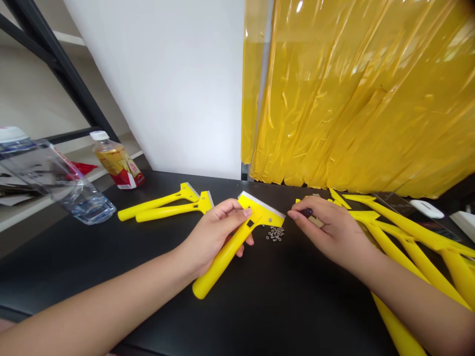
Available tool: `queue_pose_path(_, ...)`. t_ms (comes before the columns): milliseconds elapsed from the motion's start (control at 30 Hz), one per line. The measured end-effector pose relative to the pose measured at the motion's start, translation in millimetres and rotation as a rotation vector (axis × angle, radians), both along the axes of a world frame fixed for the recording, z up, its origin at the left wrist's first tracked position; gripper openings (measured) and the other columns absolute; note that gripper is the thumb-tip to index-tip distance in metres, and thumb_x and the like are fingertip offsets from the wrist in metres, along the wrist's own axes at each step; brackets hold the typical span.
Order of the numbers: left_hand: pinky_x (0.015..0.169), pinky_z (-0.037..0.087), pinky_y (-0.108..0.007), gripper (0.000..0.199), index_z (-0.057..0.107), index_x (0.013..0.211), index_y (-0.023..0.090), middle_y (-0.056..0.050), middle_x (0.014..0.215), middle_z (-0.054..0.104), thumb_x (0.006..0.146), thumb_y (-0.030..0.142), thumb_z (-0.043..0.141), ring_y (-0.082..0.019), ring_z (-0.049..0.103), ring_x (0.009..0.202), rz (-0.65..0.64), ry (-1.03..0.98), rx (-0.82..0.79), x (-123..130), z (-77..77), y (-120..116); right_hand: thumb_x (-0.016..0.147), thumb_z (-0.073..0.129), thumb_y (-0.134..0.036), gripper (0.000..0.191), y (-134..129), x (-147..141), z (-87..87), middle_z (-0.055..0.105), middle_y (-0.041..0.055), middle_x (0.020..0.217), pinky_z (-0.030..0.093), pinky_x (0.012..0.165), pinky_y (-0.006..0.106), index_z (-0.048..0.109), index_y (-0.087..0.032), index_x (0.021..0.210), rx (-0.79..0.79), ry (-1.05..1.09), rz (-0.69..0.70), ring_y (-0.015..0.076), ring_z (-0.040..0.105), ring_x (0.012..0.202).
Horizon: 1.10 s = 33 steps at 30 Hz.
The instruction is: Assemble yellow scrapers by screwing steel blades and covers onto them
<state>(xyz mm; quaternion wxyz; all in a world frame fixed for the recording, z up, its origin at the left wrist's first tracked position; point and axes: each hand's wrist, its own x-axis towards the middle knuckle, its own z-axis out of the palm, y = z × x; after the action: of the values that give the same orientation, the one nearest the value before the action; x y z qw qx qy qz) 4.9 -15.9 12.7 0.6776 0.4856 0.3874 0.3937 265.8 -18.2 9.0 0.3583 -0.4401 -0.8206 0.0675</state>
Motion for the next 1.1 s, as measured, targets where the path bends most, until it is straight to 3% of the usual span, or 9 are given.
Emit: queue_pose_path(1100, 0.047, 0.050, -0.022, 0.023, 0.056, 0.093, 0.021, -0.001, 0.070, 0.067, 0.097, 0.041, 0.068, -0.014, 0.063, 0.056, 0.009, 0.011, 0.003, -0.1, -0.7, 0.2, 0.103, 0.060, -0.028, 0.008, 7.1, 0.7, -6.0, 0.069, 0.0003, 0.087, 0.047, 0.075, 0.032, 0.065, -0.024, 0.098, 0.045, -0.022, 0.041, 0.0174, 0.063, 0.082)
